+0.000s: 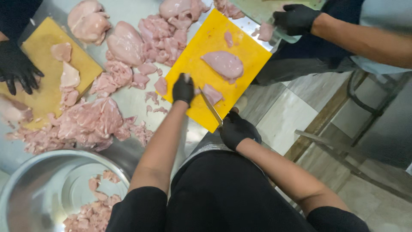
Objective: The person trims raw chicken breast fillets on a yellow cutting board, using a knife to cut away fat and unwanted pieces by hand. Trimmed pieces are placed into a large metal bowl while coworkers cut chicken on adjacent boards.
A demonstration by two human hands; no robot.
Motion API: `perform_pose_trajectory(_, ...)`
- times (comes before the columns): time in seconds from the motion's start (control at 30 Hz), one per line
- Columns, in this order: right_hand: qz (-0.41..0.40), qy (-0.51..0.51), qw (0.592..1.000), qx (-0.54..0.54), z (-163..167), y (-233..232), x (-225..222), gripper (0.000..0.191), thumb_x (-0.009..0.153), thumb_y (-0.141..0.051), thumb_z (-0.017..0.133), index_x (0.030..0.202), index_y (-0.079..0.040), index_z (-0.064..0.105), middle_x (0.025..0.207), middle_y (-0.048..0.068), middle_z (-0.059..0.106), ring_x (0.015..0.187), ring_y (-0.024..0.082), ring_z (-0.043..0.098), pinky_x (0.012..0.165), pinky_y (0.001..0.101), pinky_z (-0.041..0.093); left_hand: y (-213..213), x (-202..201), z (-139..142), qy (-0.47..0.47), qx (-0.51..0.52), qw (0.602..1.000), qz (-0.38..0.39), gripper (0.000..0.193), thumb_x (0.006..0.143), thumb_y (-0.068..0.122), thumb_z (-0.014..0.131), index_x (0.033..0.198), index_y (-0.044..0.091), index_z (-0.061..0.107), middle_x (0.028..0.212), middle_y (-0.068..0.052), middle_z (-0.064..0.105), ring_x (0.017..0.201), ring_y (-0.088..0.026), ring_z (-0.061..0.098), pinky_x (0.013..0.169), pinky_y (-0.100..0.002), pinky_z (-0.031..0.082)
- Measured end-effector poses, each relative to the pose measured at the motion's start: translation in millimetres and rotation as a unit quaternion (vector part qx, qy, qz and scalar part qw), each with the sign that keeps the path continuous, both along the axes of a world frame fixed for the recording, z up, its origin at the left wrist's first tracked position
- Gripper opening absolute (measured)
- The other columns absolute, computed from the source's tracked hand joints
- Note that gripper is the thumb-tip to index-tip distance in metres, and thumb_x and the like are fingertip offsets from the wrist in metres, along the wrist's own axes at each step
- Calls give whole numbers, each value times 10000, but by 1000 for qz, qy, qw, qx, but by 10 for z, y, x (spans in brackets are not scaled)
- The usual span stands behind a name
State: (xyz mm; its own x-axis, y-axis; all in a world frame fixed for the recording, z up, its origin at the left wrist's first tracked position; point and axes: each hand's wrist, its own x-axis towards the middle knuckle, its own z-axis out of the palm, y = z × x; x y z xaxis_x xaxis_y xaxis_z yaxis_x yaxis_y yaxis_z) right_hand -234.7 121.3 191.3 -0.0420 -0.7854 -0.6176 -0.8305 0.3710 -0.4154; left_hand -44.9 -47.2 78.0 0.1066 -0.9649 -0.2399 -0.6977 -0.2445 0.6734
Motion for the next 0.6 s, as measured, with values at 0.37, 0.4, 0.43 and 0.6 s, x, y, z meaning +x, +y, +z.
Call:
perform_pose_trajectory(0.37,-242,-385,890,28,-447,394,-861,214,944,-115,529,1146,-78,585,719,85,562,524,151,532,492,322,467,20,-93,410,-62,-201,939,-271,553,846,181,636,1379,35,614,1386,-232,608,1317,-418,523,1176,-492,406)
perform_pose_trajectory(0.4,-264,-379,887,24,-515,446,-922,215,924,-90,512,1125,-69,583,721,88,569,526,164,544,496,331,471,94,-205,436,-87,-187,891,-405,471,842,254,667,1274,67,649,1282,-205,636,1254,-397,549,1114,-508,405)
perform_pose_trajectory(0.43,-286,-371,883,21,-574,487,-975,218,904,-65,495,1104,-60,581,724,90,577,528,176,556,499,340,475,162,-275,462,-110,-169,824,-530,402,839,328,699,1169,99,683,1178,-178,663,1191,-377,575,1053,-524,404)
perform_pose_trajectory(0.6,-193,-296,928,-114,-724,527,-1082,179,904,-45,538,1073,-61,597,804,57,643,655,126,603,576,307,501,308,-323,497,-164,-50,830,-530,300,903,377,643,1063,127,686,1118,-153,686,1042,-364,664,896,-500,502)
